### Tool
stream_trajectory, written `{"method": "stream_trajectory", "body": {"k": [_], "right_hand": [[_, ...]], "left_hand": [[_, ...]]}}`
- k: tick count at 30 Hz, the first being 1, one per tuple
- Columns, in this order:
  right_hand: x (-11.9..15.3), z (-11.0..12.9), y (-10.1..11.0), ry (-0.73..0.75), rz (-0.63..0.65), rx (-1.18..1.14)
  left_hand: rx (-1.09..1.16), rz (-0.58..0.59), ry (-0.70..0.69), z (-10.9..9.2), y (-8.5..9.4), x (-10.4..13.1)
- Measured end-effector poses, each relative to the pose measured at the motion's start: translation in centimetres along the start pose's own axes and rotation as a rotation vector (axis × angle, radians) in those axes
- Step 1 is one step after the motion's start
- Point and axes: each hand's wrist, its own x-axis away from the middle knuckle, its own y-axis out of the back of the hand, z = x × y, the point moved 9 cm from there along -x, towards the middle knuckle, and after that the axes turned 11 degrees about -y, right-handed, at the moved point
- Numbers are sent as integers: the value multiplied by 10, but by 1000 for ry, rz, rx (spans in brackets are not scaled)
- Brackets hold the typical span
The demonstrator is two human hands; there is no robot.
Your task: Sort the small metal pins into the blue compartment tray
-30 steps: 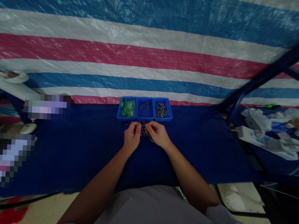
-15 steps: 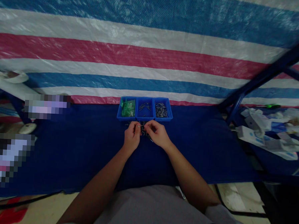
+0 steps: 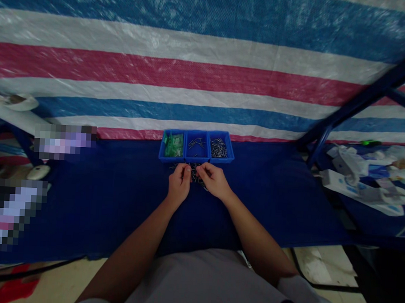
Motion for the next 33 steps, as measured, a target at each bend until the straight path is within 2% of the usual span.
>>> {"method": "stream_trajectory", "body": {"k": [10,17,22,28,33], "right_hand": [[0,3,4,-21,-42,-31],[-3,-5,2,-72,-7,-222],[-6,-10,13,-140,-89,-357],[-7,-37,45,-353,-317,-539],[-8,-48,54,-418,-329,-619]], "left_hand": [[3,3,-5,-1,0,0],[38,-1,3,0,-1,0],[39,-9,5,0,-1,-1],[49,-11,26,3,-2,0],[5,12,9,2,-4,-1]]}}
